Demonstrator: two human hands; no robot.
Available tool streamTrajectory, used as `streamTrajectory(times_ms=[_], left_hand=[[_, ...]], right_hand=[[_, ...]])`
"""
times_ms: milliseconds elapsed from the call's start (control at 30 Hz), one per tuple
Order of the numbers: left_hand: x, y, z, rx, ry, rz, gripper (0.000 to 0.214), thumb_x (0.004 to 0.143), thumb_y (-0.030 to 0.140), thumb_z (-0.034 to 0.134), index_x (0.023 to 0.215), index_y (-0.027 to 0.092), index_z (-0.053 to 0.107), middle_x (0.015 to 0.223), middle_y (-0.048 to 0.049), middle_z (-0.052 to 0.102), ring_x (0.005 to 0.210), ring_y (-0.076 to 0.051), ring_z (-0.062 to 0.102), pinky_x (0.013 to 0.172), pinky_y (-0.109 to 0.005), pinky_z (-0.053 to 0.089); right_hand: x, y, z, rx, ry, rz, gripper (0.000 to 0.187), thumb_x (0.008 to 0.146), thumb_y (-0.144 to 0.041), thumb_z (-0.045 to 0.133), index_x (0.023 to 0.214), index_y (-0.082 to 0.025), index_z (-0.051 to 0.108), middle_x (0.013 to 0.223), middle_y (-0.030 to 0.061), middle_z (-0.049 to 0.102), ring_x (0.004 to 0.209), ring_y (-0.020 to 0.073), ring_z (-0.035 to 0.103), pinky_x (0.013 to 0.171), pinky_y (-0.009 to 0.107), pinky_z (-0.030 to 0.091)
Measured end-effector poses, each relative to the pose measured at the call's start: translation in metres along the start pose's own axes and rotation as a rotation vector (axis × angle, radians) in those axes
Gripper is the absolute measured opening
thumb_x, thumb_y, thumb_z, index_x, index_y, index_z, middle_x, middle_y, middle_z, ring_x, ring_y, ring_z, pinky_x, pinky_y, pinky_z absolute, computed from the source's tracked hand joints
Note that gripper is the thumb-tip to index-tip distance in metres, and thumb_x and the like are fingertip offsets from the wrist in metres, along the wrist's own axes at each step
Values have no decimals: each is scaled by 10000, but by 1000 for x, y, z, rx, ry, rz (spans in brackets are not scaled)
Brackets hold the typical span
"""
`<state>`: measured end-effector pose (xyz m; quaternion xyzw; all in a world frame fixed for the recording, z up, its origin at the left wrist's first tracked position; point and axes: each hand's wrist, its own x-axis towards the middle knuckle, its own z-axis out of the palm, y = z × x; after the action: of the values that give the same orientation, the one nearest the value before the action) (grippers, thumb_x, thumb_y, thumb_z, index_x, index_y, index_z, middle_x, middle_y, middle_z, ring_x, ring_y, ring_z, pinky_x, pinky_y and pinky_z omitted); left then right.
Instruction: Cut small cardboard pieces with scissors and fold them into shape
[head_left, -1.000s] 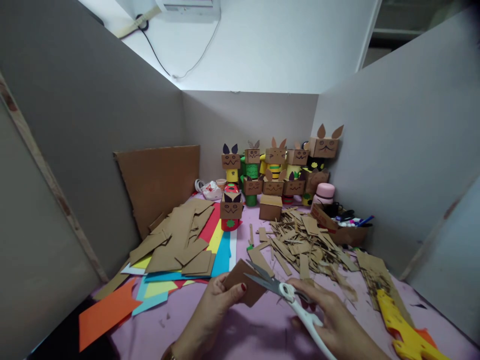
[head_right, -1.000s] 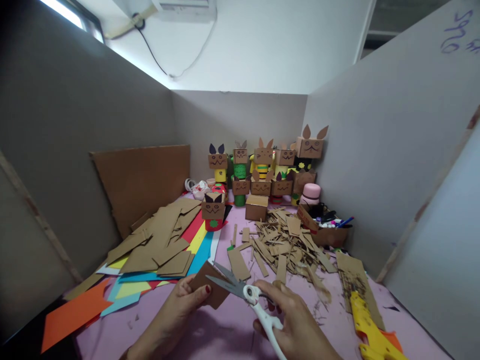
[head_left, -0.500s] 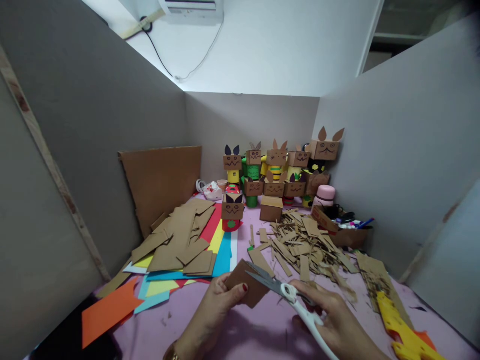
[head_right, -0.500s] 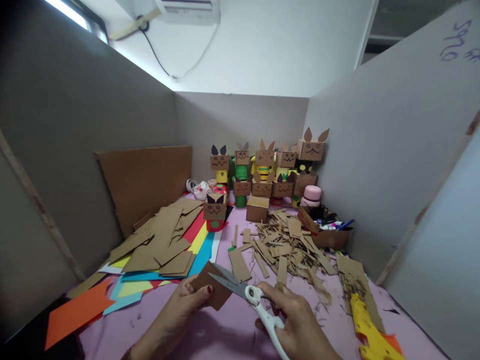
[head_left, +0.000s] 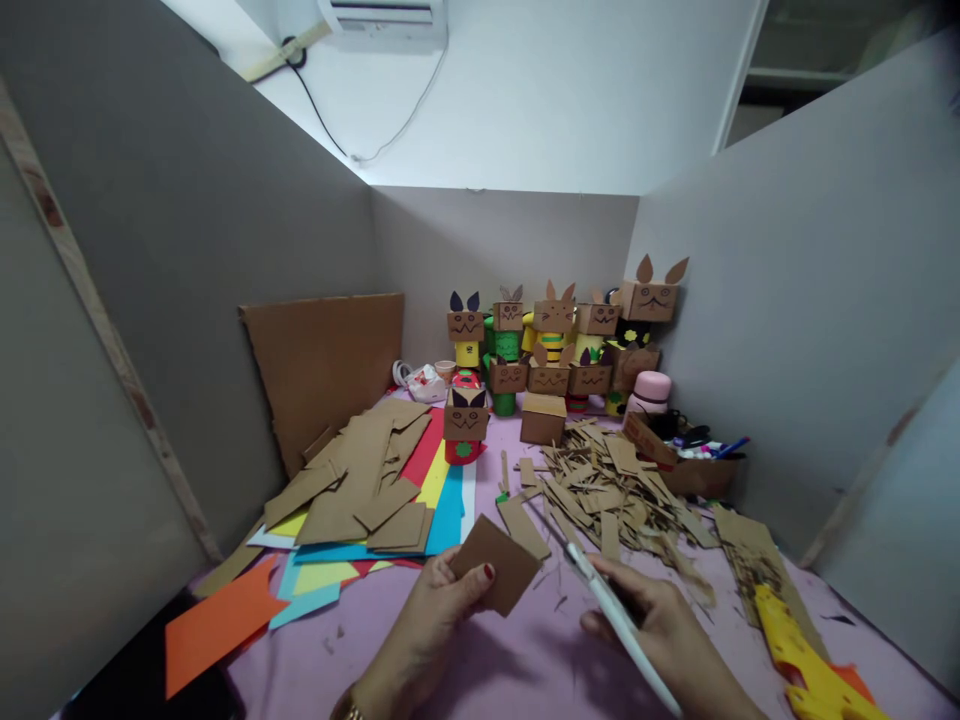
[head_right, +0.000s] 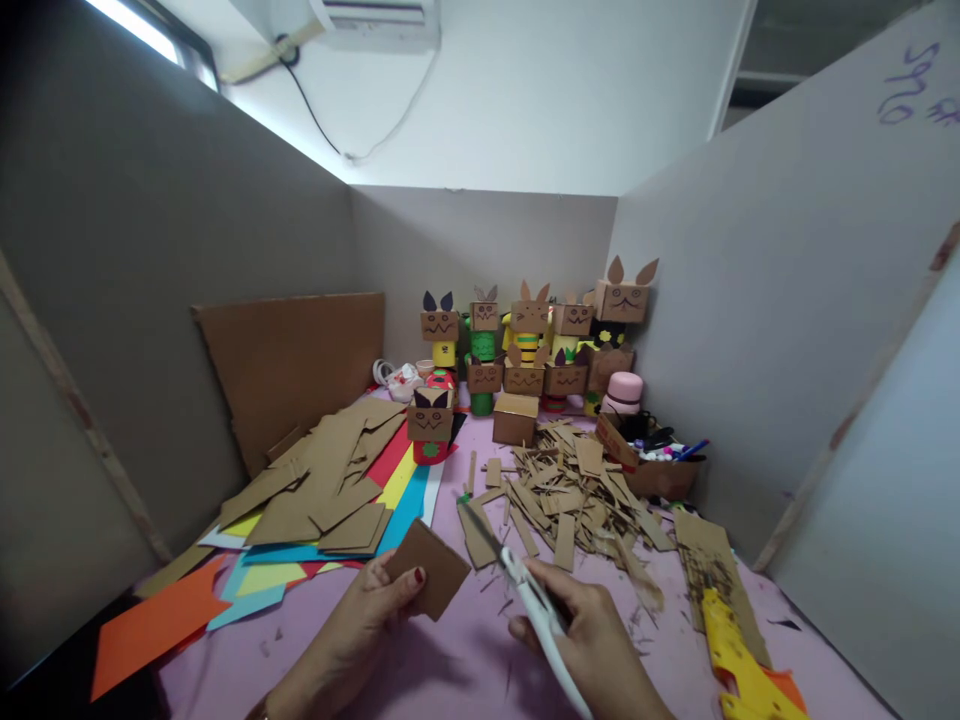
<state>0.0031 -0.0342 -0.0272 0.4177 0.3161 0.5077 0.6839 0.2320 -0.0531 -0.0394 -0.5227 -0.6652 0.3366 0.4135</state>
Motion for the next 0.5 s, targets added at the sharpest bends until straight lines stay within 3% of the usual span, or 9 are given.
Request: streamTrajectory(times_ms=[100,233,333,500], left_hand=[[1,-2,2,-30,-17,-6,315,684,245,680,968,114,643,878,-120,698,757,-199,622,684,-275,457],[-1,-6,14,-71,-95,-44,335,729,211,635,1045,101,619,921,-145,689,802,-211,622,724,-288,446],[-4,-11,25,-131,-134,-81,336,738,206,622,1051,85,619,937,-164,684,844,-234,621,754,-306,443],[-5,-22,33,-245,-56,-131,393,680,258,680,1036,100,629,965,-178,681,823,-266,631,758,-364,459]], right_hand=[[2,1,12,264,87,63,475,592,-302,732,1038,-165,640,590,-32,567,539,133,509,530,236,436],[-1,-15,32,523,94,22,522,532,-330,781,1011,-183,638,610,-3,611,579,161,562,549,260,474],[-2,-24,44,633,132,7,539,506,-334,802,999,-195,636,764,56,679,724,220,621,674,331,509],[1,-22,51,687,265,61,550,473,-343,814,974,-193,643,836,82,699,777,249,642,726,374,523]])
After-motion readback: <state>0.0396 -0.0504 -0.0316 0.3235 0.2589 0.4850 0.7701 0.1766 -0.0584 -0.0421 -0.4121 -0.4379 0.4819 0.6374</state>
